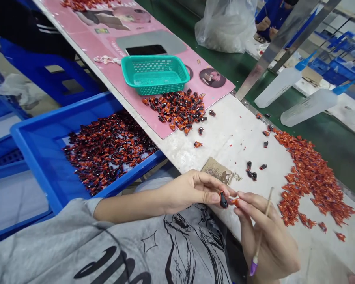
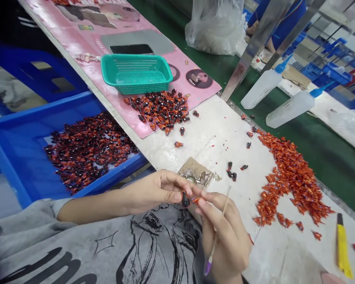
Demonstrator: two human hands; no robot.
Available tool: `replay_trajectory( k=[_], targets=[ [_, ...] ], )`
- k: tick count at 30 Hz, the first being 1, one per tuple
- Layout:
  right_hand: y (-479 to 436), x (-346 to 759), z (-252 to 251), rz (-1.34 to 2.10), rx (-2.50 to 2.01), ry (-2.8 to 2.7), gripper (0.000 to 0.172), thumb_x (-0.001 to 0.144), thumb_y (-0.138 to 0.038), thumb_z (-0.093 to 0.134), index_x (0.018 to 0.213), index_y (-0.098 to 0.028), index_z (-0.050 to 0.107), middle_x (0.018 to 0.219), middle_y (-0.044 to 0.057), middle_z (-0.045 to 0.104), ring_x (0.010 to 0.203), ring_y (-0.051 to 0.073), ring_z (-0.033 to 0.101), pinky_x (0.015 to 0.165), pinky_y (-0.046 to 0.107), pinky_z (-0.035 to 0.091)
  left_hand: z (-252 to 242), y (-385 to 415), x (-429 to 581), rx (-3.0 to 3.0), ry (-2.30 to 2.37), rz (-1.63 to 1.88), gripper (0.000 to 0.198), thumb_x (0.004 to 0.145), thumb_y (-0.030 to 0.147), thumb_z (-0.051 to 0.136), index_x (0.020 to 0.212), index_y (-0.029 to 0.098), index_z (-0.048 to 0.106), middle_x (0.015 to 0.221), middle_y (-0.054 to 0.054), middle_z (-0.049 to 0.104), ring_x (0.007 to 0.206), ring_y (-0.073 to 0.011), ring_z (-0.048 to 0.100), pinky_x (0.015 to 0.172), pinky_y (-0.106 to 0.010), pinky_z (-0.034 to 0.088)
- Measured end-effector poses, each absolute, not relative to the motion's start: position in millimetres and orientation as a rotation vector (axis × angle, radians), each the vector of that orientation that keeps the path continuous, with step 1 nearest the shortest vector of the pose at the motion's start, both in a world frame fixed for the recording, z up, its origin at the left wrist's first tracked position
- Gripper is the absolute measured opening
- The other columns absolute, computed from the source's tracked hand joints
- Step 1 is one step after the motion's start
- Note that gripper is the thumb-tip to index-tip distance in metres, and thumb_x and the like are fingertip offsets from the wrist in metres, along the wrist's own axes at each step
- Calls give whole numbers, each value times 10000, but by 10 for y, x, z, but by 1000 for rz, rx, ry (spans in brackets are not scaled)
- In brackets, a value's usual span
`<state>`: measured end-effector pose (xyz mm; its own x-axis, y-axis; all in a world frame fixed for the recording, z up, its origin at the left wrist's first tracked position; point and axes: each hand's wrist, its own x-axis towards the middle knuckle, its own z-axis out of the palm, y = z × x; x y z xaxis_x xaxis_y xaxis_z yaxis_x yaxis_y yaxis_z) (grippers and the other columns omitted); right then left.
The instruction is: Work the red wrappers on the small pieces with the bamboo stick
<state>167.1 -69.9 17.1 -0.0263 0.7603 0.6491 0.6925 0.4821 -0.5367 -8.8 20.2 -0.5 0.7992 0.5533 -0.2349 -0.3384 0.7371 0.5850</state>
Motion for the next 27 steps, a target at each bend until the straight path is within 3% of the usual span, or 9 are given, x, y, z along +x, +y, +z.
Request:
replay_trajectory(
  k=[5, 14, 22, 27],
  targets=[
    [-682, 1425, 63, 122, -1245, -1376, 493, 784, 43, 729, 1185, -245, 723, 1054, 52, 752, 979, 214, 718, 768, 358, 619, 39, 171, -72, 704, 512, 683, 292, 673, 377, 914, 836, 167, 794, 888, -46, 730, 833, -134, 674, 818, -251, 550],
    [-636, 1422, 108, -69, -1307, -1662, 542, 802, -28, 768, 1289, -247, 677, 1075, 49, 760, 930, 223, 737, 749, 364, 643, 61, 160, -46, 778, 517, 748, 280, 716, 356, 886, 871, 144, 789, 903, -70, 729, 851, -162, 684, 810, -273, 575],
    [-660, 1377, 76, -94, -1305, -1739, 645, 801, -40, 783, 1387, -235, 597, 1061, 62, 739, 950, 209, 721, 750, 329, 626, 80, 112, -78, 808, 559, 799, 259, 729, 295, 868, 927, 152, 784, 857, -52, 737, 785, -139, 689, 769, -245, 584],
    [-692, 1319, 118, -67, -1286, -1724, 542, 815, 7, 734, 1300, -218, 645, 982, 46, 728, 901, 188, 710, 745, 315, 611, 145, 185, -139, 1241, 515, 924, 60, 787, 192, 777, 737, 164, 757, 777, -75, 723, 738, -164, 669, 722, -263, 562]
  ],
)
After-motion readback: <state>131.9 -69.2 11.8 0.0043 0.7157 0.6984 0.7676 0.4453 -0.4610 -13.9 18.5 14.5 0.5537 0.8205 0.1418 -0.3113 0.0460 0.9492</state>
